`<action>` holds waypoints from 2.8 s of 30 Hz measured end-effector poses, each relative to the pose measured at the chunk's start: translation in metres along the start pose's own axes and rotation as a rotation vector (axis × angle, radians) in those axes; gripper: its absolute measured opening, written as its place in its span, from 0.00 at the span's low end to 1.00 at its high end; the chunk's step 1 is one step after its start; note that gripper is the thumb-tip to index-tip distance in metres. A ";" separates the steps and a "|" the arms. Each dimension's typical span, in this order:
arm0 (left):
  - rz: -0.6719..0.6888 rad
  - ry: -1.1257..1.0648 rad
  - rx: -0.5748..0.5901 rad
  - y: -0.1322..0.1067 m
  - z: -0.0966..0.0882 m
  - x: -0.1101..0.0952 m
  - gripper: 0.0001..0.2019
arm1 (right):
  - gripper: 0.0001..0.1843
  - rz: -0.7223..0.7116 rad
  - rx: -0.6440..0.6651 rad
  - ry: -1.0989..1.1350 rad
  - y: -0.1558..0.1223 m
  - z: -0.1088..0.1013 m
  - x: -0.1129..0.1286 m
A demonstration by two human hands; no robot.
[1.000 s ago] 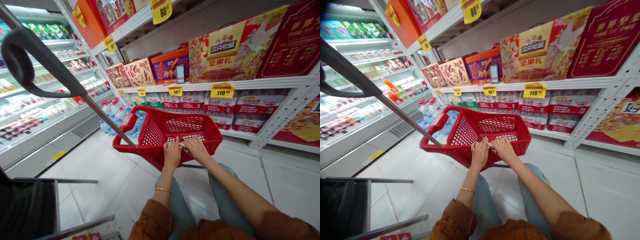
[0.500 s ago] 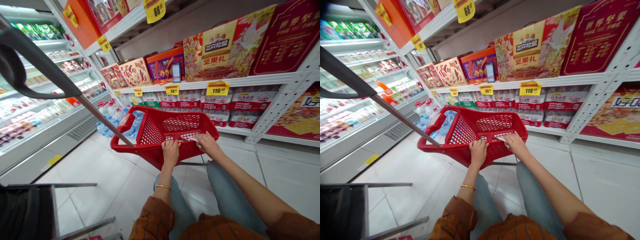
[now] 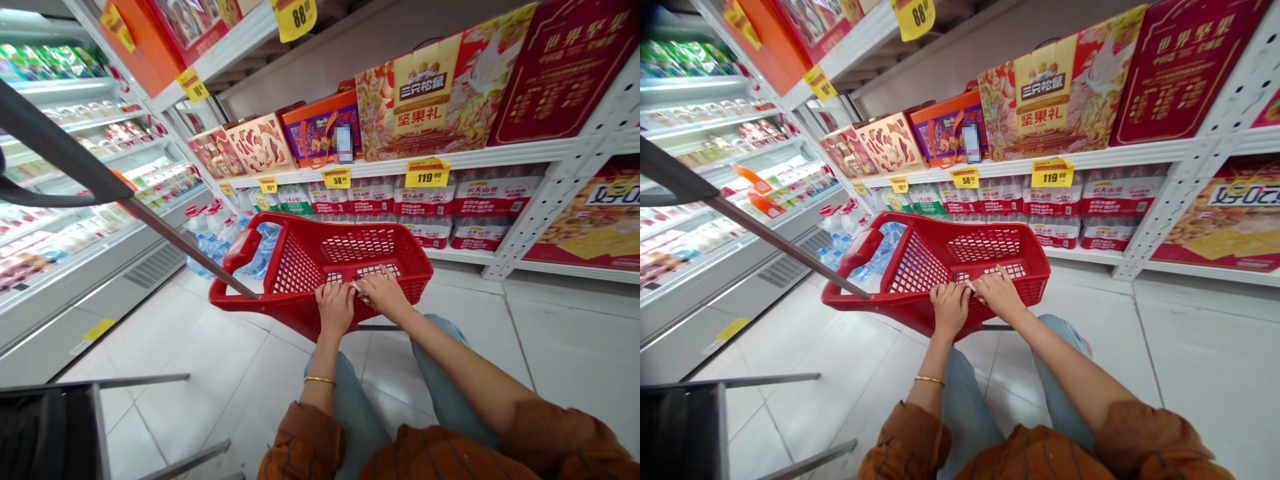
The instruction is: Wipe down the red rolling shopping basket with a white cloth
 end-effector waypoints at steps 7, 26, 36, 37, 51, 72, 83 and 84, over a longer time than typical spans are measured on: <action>-0.006 -0.024 -0.033 -0.001 0.000 0.000 0.13 | 0.12 -0.007 -0.067 -0.034 -0.008 -0.006 -0.009; -0.055 -0.086 -0.066 -0.003 -0.002 0.001 0.11 | 0.20 0.009 -0.065 0.057 -0.015 -0.010 -0.007; -0.044 -0.128 -0.079 -0.007 -0.001 0.010 0.10 | 0.14 -0.030 -0.017 -0.033 -0.017 -0.005 -0.009; -0.045 -0.131 -0.078 -0.008 -0.001 0.011 0.10 | 0.13 -0.026 -0.020 -0.032 -0.018 -0.007 -0.011; -0.064 -0.138 -0.064 -0.008 -0.004 0.017 0.11 | 0.17 0.022 -0.034 0.013 -0.053 -0.021 -0.058; -0.002 -0.149 0.045 -0.018 0.004 -0.045 0.18 | 0.16 0.154 0.071 -0.109 -0.066 -0.029 -0.054; -0.073 -0.302 0.045 -0.024 0.017 -0.059 0.10 | 0.15 0.128 0.008 -0.138 -0.072 -0.035 -0.011; -0.076 -0.313 0.047 -0.024 0.015 -0.057 0.10 | 0.14 0.104 0.003 -0.127 -0.072 -0.035 -0.009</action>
Point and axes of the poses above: each hand's wrist, its own y-axis towards the middle knuckle, its own z-axis out of the palm, x = y × z, the point moved 6 cm from there along y, towards the middle knuckle, and after that the axes turned 4 degrees about -x, right-handed, at the moved point
